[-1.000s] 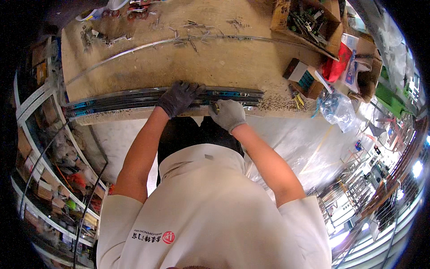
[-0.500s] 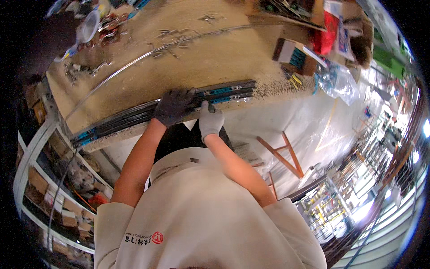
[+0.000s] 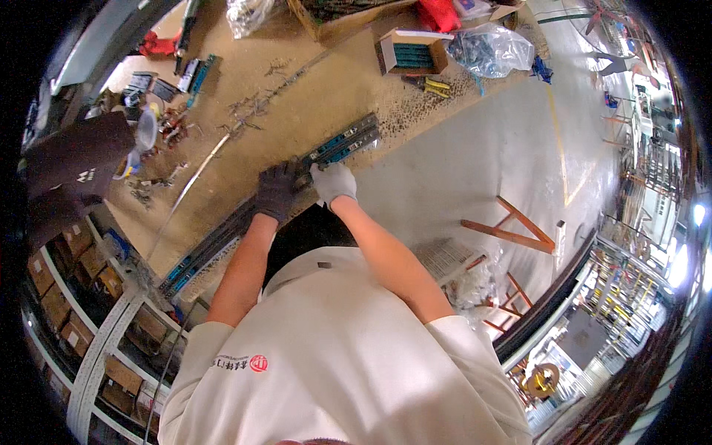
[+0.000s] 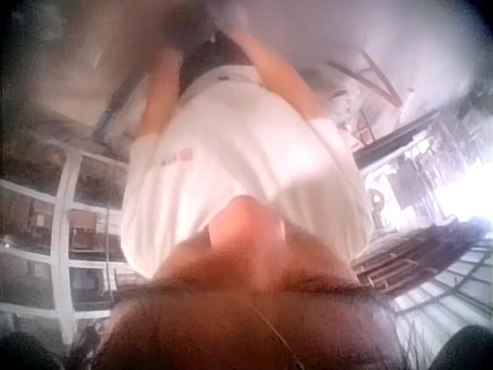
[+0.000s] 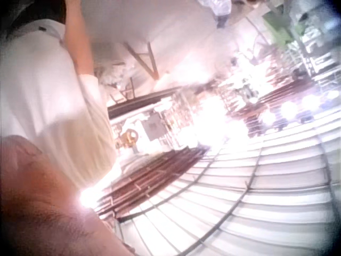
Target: The person assembles long metal profiles by inserting blue plastic spacers and securing them with a power drill. They retrieve materials from a workbench, align the components, and fasten them together before moving the assembled unit to a storage rack.
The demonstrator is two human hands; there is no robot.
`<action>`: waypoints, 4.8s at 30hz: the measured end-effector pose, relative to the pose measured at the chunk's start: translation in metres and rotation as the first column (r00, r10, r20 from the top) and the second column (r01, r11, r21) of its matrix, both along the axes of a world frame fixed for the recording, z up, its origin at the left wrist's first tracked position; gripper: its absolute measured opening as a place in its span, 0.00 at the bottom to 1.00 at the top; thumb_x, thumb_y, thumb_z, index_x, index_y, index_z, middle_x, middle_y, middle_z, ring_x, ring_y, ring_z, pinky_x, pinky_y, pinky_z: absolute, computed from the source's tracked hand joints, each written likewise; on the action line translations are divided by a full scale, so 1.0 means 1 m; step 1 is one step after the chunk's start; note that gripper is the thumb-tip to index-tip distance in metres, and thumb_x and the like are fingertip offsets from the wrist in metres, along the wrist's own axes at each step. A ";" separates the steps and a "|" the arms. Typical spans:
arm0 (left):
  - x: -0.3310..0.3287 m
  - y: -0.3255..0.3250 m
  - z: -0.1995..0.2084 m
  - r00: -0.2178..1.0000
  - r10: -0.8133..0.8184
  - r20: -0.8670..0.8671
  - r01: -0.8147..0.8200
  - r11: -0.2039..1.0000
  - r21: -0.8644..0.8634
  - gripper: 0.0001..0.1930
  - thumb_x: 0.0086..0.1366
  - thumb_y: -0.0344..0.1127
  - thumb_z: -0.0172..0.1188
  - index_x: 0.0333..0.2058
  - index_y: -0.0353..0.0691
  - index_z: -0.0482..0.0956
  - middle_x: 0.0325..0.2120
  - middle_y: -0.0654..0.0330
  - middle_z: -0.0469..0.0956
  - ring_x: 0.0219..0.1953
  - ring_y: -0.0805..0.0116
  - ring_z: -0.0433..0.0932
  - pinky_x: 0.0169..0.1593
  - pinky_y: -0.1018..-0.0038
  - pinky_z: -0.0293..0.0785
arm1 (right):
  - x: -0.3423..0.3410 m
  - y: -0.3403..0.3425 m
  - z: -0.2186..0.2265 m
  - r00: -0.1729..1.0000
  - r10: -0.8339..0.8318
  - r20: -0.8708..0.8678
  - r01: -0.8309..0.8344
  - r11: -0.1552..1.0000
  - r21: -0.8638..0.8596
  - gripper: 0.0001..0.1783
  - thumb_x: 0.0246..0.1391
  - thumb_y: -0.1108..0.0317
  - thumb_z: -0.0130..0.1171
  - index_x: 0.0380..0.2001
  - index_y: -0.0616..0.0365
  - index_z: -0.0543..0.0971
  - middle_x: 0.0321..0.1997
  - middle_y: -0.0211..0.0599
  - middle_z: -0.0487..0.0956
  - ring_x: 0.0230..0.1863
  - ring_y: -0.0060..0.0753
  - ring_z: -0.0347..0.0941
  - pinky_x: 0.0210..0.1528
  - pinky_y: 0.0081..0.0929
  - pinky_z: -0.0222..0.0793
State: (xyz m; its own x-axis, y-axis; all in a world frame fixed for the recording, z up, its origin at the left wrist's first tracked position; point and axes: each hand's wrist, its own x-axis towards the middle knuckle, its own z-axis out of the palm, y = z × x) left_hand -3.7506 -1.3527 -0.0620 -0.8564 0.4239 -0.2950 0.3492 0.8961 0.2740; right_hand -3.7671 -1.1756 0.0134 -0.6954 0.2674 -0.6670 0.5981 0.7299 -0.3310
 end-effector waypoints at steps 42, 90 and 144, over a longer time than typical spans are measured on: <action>0.110 -0.087 0.036 0.862 0.483 -0.153 -0.497 0.865 -0.072 0.47 0.60 0.58 0.68 0.72 0.44 0.60 0.70 0.47 0.60 0.72 0.42 0.57 0.74 0.42 0.50 | -0.022 0.056 -0.047 0.664 0.738 -0.121 -0.743 0.669 0.003 0.35 0.63 0.37 0.53 0.44 0.62 0.86 0.43 0.60 0.85 0.49 0.61 0.81 0.54 0.49 0.76; 0.067 -0.121 -0.012 0.971 0.190 0.147 -0.184 0.981 -0.054 0.45 0.62 0.57 0.66 0.73 0.48 0.59 0.58 0.48 0.69 0.58 0.44 0.70 0.61 0.45 0.69 | 0.004 0.001 -0.042 0.956 0.283 -0.079 -0.288 0.956 -0.060 0.21 0.65 0.55 0.58 0.39 0.65 0.85 0.44 0.55 0.85 0.51 0.60 0.79 0.55 0.44 0.74; 0.073 -0.109 -0.001 0.971 0.191 -0.141 -0.206 0.974 -0.096 0.48 0.55 0.69 0.68 0.68 0.48 0.67 0.55 0.52 0.69 0.58 0.50 0.71 0.61 0.49 0.68 | -0.047 0.144 -0.026 0.950 0.306 -0.065 -0.313 0.925 -0.216 0.26 0.67 0.46 0.58 0.44 0.61 0.85 0.36 0.48 0.86 0.38 0.40 0.82 0.49 0.37 0.74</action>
